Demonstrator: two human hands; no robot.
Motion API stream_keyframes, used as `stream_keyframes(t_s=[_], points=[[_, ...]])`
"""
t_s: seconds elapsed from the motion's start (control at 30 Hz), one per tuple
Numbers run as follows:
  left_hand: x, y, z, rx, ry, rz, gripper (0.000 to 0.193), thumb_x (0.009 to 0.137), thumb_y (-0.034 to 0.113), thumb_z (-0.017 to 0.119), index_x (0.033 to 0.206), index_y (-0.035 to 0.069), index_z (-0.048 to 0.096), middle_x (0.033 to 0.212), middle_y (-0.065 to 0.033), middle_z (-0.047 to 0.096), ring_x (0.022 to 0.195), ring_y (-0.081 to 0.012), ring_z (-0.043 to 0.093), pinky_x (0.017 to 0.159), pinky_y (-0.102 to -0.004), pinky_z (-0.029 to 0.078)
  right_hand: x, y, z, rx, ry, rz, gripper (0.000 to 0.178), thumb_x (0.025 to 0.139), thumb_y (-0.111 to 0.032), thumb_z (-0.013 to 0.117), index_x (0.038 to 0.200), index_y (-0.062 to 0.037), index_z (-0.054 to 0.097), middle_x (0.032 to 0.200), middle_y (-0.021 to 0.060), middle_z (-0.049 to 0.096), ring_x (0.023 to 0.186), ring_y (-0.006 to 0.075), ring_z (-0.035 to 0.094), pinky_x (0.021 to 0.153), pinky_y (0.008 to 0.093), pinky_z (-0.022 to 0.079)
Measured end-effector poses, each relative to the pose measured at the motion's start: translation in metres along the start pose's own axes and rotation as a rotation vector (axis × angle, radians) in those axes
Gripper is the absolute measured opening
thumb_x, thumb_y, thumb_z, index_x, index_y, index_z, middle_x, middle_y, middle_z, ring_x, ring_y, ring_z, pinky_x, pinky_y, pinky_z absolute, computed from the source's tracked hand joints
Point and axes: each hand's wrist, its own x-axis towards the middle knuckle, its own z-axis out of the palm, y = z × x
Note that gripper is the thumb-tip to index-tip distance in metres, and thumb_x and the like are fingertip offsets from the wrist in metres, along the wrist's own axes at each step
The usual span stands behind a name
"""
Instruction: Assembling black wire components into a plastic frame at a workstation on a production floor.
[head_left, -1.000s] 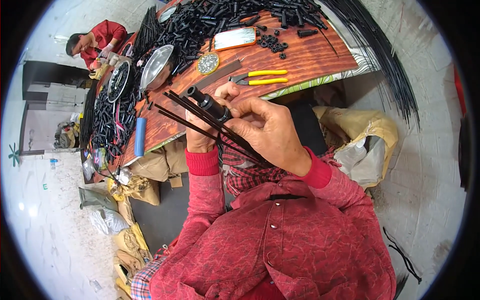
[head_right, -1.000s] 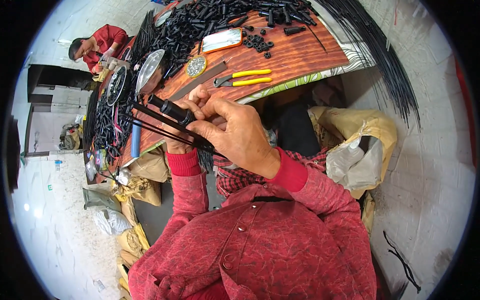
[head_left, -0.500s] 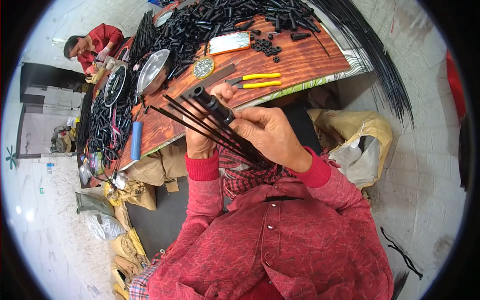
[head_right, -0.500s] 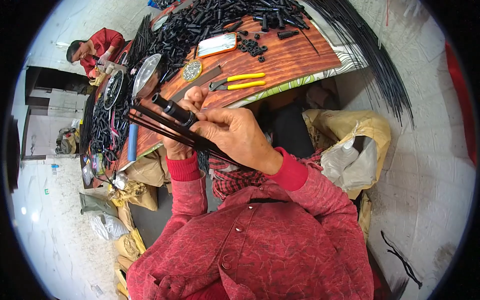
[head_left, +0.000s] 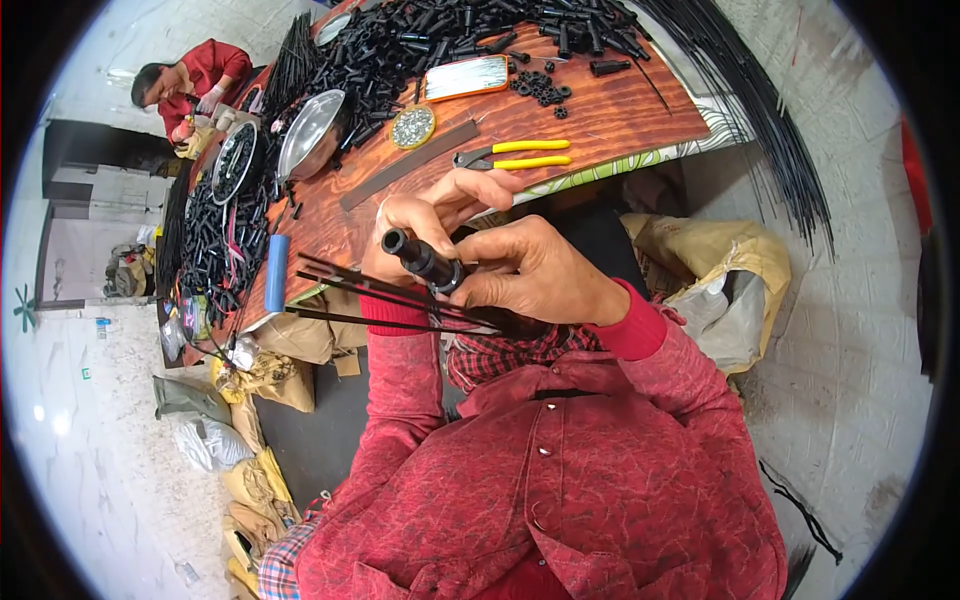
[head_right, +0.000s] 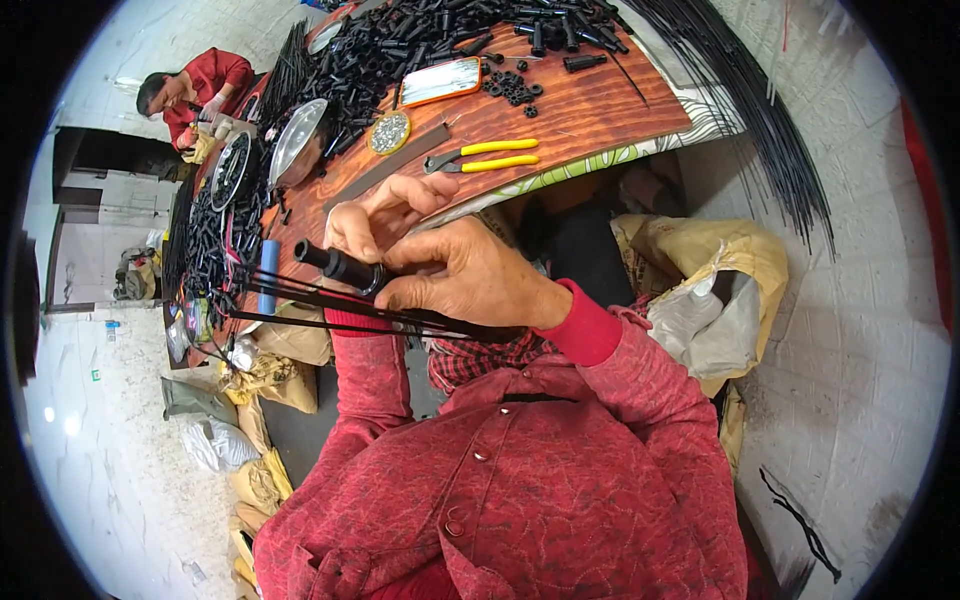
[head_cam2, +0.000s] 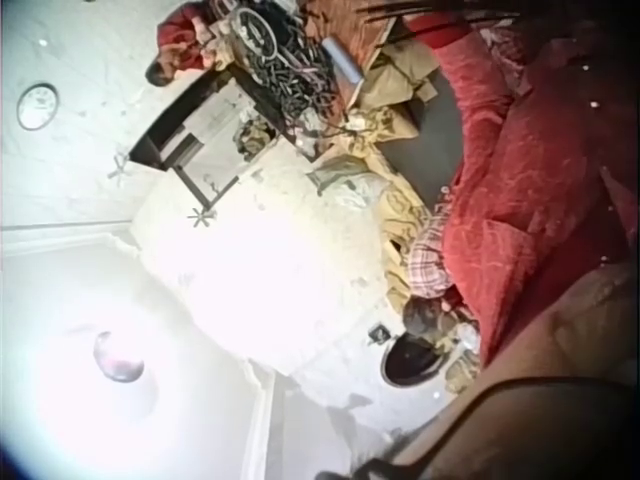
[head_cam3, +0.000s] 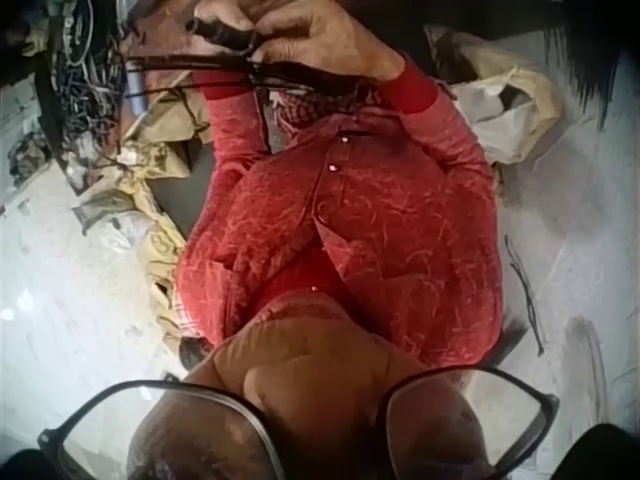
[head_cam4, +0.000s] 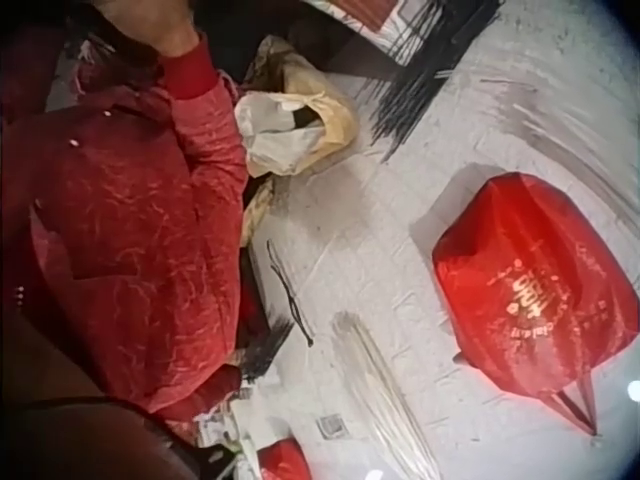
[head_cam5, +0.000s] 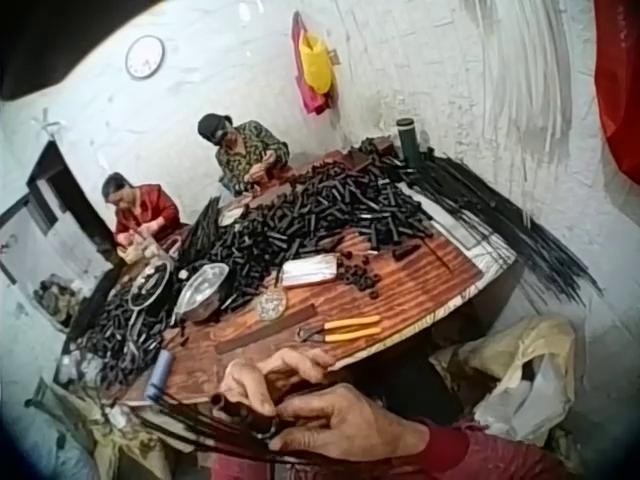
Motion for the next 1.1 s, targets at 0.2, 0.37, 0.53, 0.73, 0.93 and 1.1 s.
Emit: stream_keyframes(t_s=[0.2, 0.37, 0.53, 0.73, 0.93, 1.1], points=[[0.006, -0.01, -0.002, -0.081, -0.04, 0.094, 0.021, 0.086, 0.035, 0.069, 0.079, 0.015, 0.069, 0.109, -0.0238, 0.056, 0.123, -0.0486, 0.043, 0.101, -0.0627, 0.034, 0.002, -0.004, -0.001, -0.044, -0.086, -0.062, 0.027, 0.081, -0.009, 0.076, 0.106, -0.0002, 0.07, 0.091, 0.0037, 0.071, 0.088, 0.007, 0.06, 0.078, 0.0239, 0.049], [0.013, -0.02, -0.002, -0.122, -0.107, 0.132, 0.023, 0.088, 0.039, 0.066, 0.08, 0.017, 0.068, 0.102, -0.0187, 0.055, 0.12, -0.0507, 0.043, 0.1, -0.0637, 0.035, 0.006, 0.006, 0.005, 0.014, 0.014, -0.171, 0.026, 0.08, -0.021, 0.078, 0.098, -0.0019, 0.072, 0.081, 0.004, 0.067, 0.077, 0.0119, 0.06, 0.074, 0.0292, 0.047], [0.01, -0.036, 0.001, -0.38, 0.132, 0.109, 0.02, 0.086, 0.036, 0.068, 0.094, 0.018, 0.069, 0.106, -0.0134, 0.053, 0.121, -0.0473, 0.045, 0.103, -0.0637, 0.036, 0.015, 0.012, -0.001, -0.021, 0.225, -0.284, 0.021, 0.079, -0.015, 0.078, 0.096, -0.0024, 0.073, 0.08, 0.0025, 0.067, 0.076, 0.0116, 0.059, 0.075, 0.0285, 0.047], [-0.013, -0.025, -0.007, -0.208, 0.612, 0.014, 0.039, 0.088, 0.028, 0.066, 0.117, 0.002, 0.06, 0.114, -0.0157, 0.061, 0.115, -0.04, 0.057, 0.098, -0.0482, 0.049, 0.022, 0.011, -0.004, 0.042, 0.298, -0.085, 0.019, 0.087, -0.011, 0.072, 0.099, 0.0031, 0.07, 0.083, -0.002, 0.065, 0.077, 0.0037, 0.055, 0.07, 0.0211, 0.047], [-0.02, -0.001, 0.013, 0.006, 0.815, 0.042, 0.058, 0.098, 0.043, 0.051, 0.134, -0.002, 0.046, 0.125, -0.0113, 0.058, 0.11, -0.0198, 0.058, 0.093, -0.0327, 0.048, 0.042, 0.028, 0.002, -0.037, 0.532, -0.1, 0.017, 0.084, -0.011, 0.073, 0.094, 0.0022, 0.072, 0.071, 0.0018, 0.067, 0.067, 0.0015, 0.055, 0.058, 0.022, 0.047], [-0.011, 0.021, 0.04, 0.488, 0.91, -0.019, 0.05, 0.086, 0.01, 0.068, 0.13, -0.004, 0.05, 0.11, -0.0076, 0.063, 0.099, -0.0135, 0.06, 0.087, -0.0263, 0.047, 0.049, 0.023, 0.017, -0.165, 0.586, -0.078, 0.017, 0.087, -0.008, 0.07, 0.1, 0.0035, 0.071, 0.078, -0.0004, 0.068, 0.07, 0.0032, 0.056, 0.061, 0.0218, 0.048]])
